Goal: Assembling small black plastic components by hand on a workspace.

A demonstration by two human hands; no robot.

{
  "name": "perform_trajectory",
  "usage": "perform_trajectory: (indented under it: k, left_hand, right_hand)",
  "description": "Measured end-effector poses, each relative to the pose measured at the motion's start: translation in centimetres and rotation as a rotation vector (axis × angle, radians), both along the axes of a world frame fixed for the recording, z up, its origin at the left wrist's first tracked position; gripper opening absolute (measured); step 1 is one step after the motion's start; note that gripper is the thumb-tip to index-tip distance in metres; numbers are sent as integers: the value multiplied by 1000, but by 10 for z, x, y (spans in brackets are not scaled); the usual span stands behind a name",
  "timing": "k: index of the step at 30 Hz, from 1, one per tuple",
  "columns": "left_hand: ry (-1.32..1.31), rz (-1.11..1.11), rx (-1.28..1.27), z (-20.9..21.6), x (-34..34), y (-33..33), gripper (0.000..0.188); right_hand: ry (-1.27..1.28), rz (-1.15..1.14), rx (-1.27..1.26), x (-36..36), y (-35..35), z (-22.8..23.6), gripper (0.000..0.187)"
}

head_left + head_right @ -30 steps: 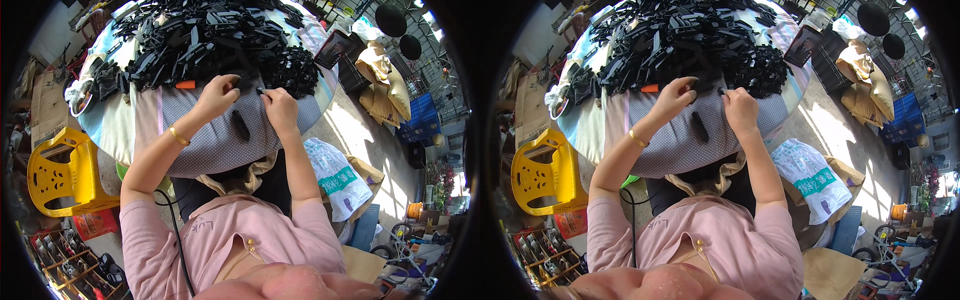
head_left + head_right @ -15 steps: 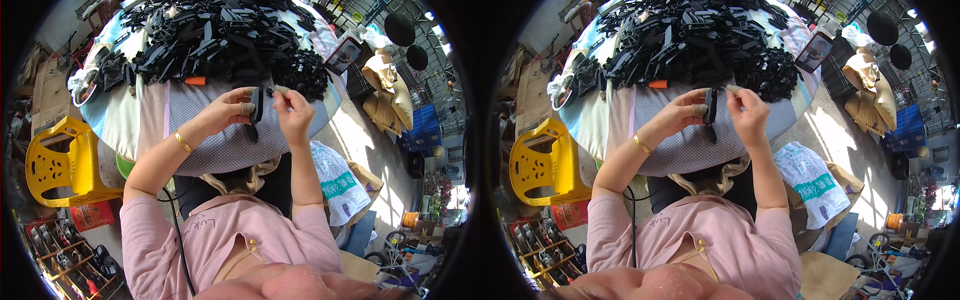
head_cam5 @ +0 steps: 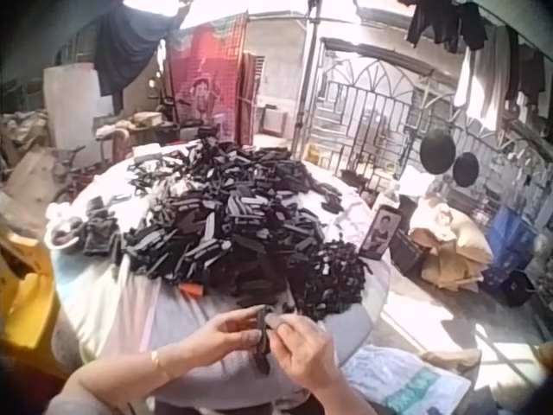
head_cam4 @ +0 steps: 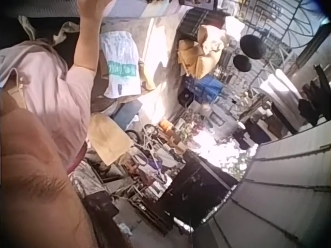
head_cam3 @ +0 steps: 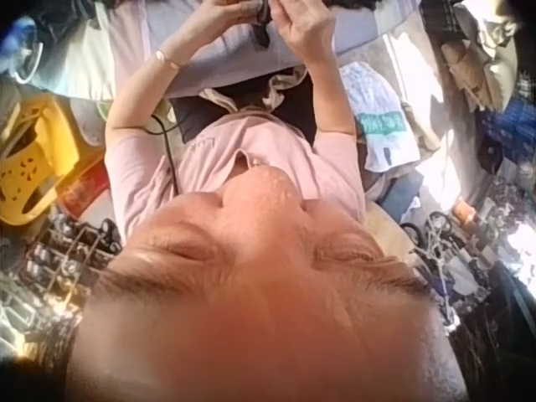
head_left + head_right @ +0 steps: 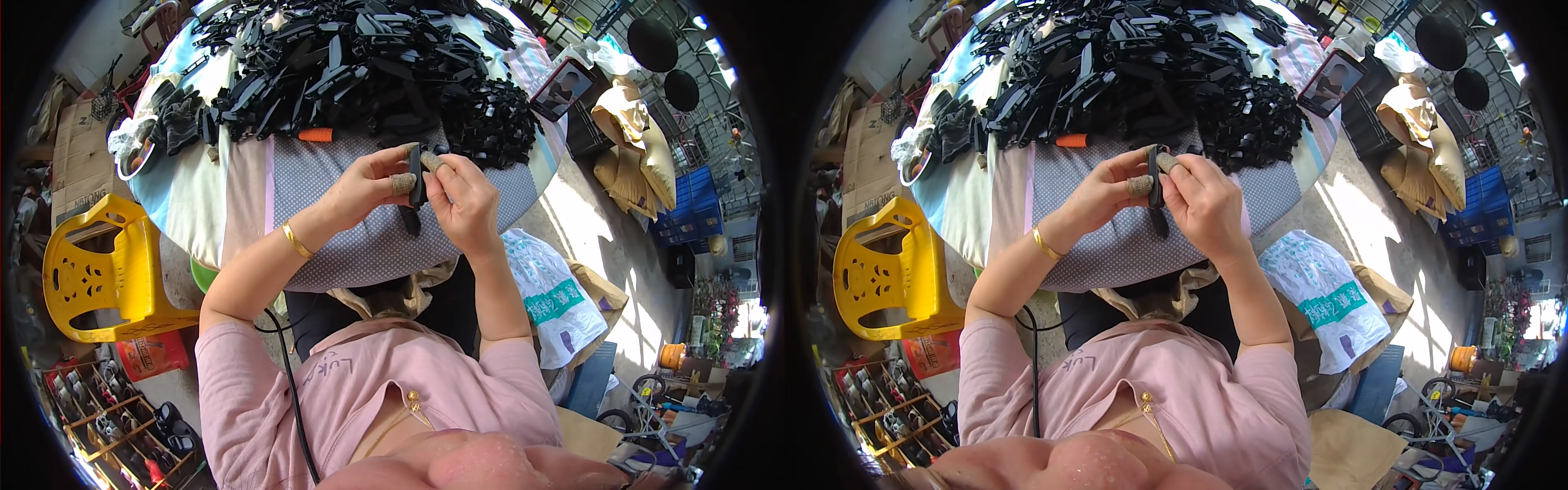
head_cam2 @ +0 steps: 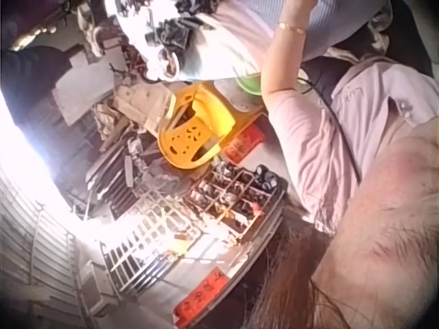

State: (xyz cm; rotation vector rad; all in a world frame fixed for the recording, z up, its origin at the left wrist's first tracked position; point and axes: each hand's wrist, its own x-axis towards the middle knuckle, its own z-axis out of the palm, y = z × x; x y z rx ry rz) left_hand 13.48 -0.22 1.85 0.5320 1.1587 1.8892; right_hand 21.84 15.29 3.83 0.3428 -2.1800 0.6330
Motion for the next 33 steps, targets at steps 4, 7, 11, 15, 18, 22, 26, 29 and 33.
perform_trajectory:
  k: [4, 7, 11, 15, 18, 22, 26, 29, 33]
  left_hand:
    - [25, 8, 21, 0, 0, -3, 45]
    - [6, 8, 47, 2, 4, -2, 51]
    - [90, -42, 71, 5, 3, -4, 50]
    - [95, -27, 49, 7, 4, -2, 50]
    - [147, -5, 5, 6, 7, 2, 50]
    - [168, -11, -86, 7, 6, 3, 48]
    - [913, 230, -328, 13, 3, 1, 44]
    - [1023, 191, -583, 24, -4, -14, 41]
    - [1166, 74, -645, 9, -1, -16, 40]
  right_hand:
    - [-23, 25, -36, 4, -5, 3, 9]
    - [-65, 87, -41, 9, -3, 4, 10]
    - [-87, 80, -37, 18, -7, 15, 13]
    - [-56, -2, -90, 19, -11, 10, 21]
    - [-102, -7, -151, 16, -9, -5, 30]
    - [-148, -4, -301, 20, -16, -6, 30]
    - [-263, -117, -310, 26, -11, -12, 34]
    - [-441, -200, -279, 32, -9, -9, 34]
    - [-571, -162, -147, 35, -8, -21, 29]
